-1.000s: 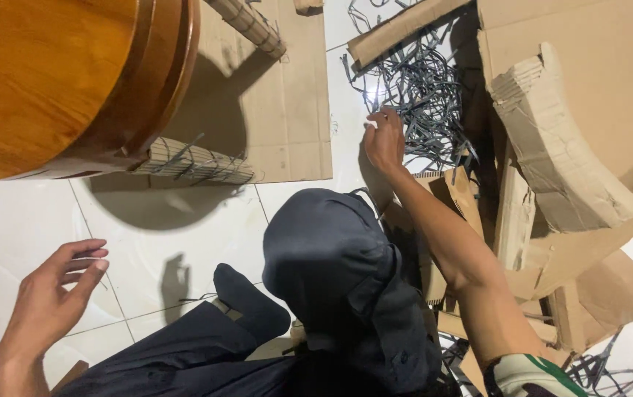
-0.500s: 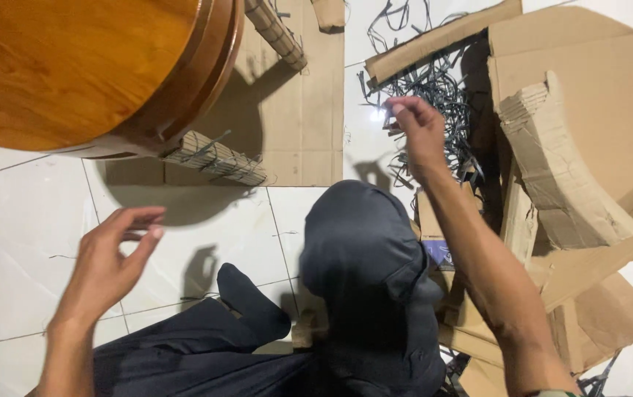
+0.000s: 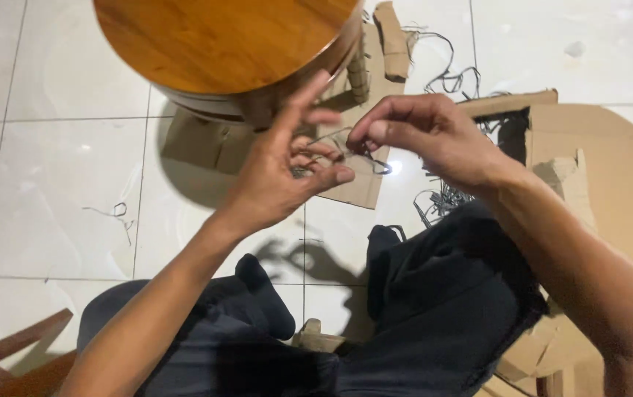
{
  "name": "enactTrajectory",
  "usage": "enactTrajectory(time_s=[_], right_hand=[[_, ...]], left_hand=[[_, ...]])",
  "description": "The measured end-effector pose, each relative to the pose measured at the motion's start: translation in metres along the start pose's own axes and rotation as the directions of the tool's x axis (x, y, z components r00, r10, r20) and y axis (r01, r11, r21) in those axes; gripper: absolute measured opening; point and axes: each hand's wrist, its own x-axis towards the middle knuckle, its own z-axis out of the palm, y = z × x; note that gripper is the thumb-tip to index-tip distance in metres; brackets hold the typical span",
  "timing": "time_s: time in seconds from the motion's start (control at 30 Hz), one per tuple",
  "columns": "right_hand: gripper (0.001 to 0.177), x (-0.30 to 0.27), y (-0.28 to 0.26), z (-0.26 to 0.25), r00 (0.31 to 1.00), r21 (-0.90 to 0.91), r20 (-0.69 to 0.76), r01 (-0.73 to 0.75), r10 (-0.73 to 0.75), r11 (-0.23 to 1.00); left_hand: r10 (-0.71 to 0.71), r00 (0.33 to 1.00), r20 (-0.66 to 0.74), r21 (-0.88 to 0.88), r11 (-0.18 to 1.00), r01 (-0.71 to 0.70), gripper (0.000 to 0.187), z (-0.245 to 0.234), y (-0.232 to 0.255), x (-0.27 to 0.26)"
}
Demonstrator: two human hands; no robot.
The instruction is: Wrapping a wooden table leg with corrugated cardboard and securing it with wire.
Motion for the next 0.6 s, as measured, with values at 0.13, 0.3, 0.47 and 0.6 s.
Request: enactTrajectory(time_s=[0.13,0.3,0.47,0.6], right_hand=[[0.018,0.018,0.015,0.025,0.993,-0.143,0.112,-0.016,0.032,0.990],[0.028,0.032,0.040,0.049,0.983,-0.074,0.178,-0.043,0.056,0.996],[0.028,0.027,0.047,0.060,0.906,-0.012,0.371,-0.212,0.202,0.977],[0.023,0.031,0.052,0.062,0.893,-0.089,0.401,-0.186,0.206,0.979]], left_hand=[[-0.119,0.991,-0.056,-0.099,0.989,0.113,0.058,-0.009,-0.014,-0.016],[-0.155,0.960,-0.231,-0.096,0.986,0.136,0.017,-0.033,-0.024,-0.029],[-0.192,0.927,-0.323,-0.130,0.979,0.158,0.019,-0.053,-0.029,-0.031],[-0.204,0.921,-0.332,-0.148,0.975,0.163,0.018,-0.059,-0.030,-0.032]])
